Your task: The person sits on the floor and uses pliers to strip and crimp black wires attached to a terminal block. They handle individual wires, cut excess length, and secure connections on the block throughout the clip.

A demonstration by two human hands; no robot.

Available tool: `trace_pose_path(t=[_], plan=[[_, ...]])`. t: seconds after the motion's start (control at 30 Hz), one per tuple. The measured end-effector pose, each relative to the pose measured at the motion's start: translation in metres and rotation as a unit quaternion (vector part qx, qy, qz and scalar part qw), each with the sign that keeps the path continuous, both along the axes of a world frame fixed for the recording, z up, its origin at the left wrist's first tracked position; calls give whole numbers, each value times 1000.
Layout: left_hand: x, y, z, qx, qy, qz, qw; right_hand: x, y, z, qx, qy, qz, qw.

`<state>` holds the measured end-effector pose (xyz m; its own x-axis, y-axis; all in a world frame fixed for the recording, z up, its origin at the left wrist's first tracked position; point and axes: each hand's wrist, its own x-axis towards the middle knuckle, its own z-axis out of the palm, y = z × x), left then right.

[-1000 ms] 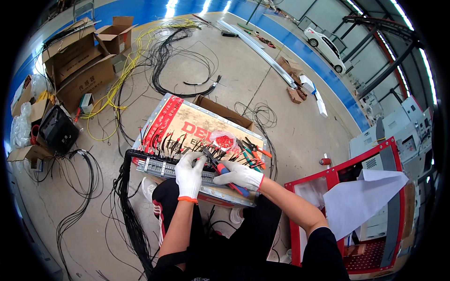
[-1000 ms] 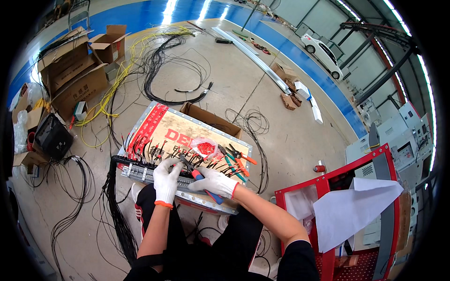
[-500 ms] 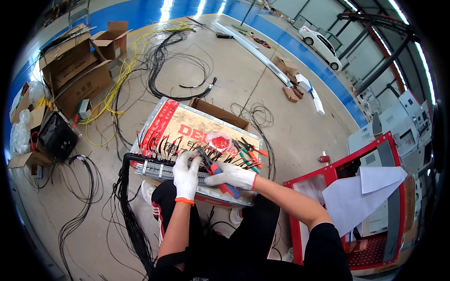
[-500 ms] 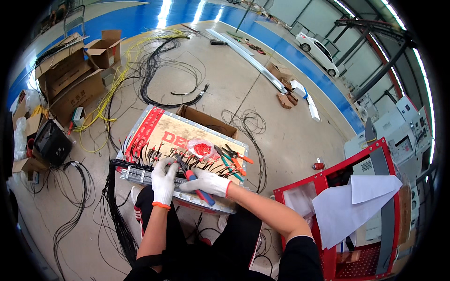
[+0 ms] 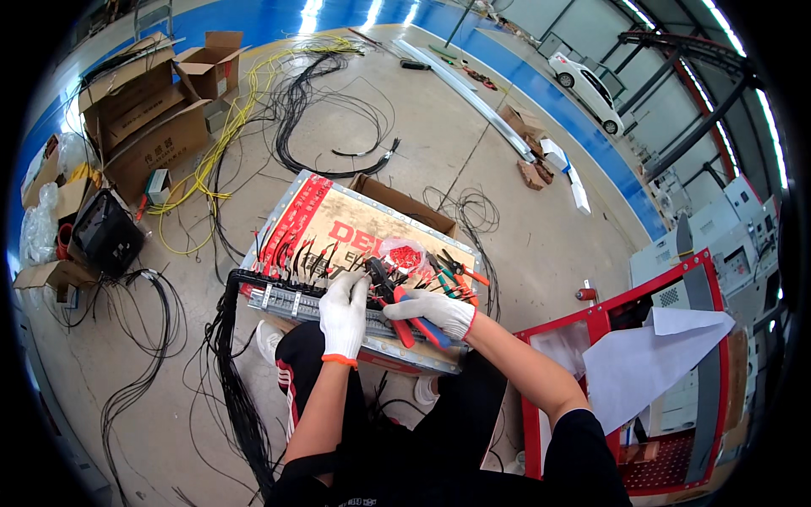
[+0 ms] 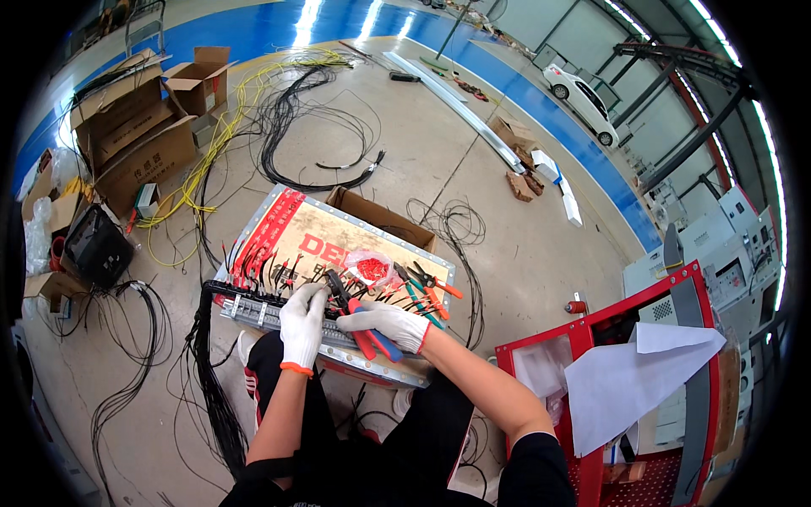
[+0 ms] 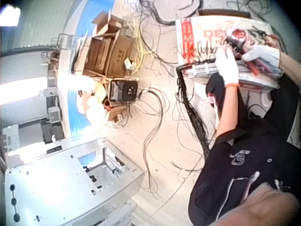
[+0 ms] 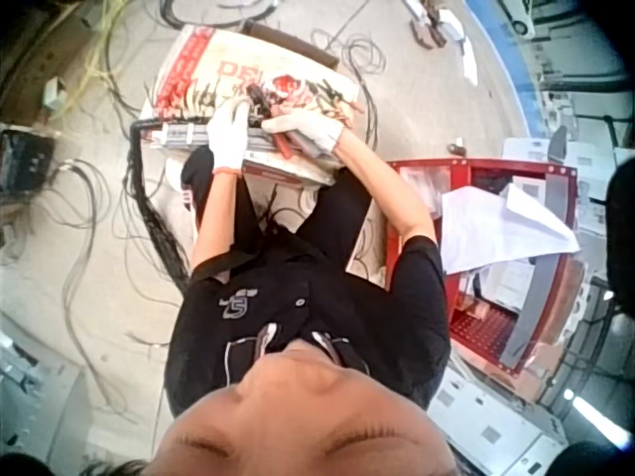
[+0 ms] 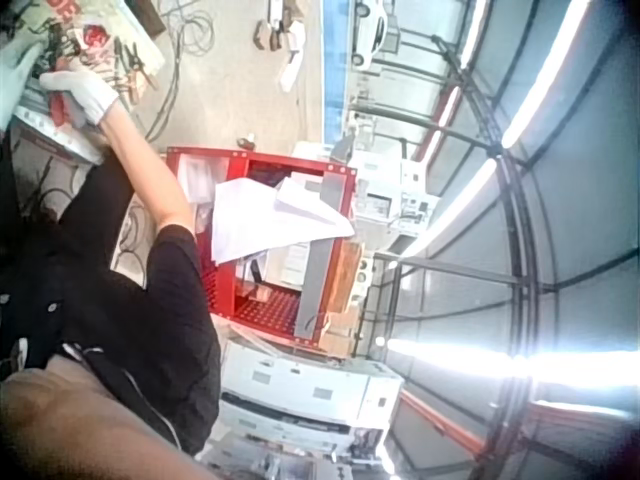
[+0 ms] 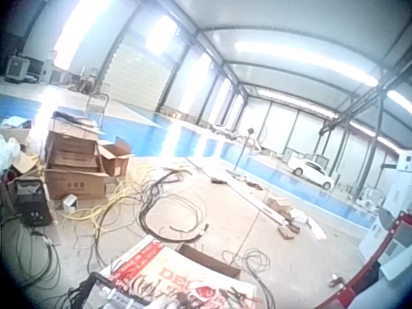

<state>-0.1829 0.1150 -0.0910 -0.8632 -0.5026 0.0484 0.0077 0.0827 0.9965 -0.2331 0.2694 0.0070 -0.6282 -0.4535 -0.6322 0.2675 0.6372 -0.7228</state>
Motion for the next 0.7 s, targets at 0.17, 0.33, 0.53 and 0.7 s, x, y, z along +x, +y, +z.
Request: trace_pose_path(t=[0.17, 0.33, 0.53, 0.7], plan=[[2, -1, 5, -27, -4, -4, 1000, -2, -1, 0, 12, 2, 21, 1000], [4, -1, 10, -48, -15, -5, 999, -8, 0, -6, 96, 162, 136, 973], [4, -2, 0, -48, 1, -6, 999, 6, -10, -26, 191, 329, 141, 914], [0, 1, -4, -38, 8, -23, 999, 3, -1, -44, 158, 340, 134, 918]])
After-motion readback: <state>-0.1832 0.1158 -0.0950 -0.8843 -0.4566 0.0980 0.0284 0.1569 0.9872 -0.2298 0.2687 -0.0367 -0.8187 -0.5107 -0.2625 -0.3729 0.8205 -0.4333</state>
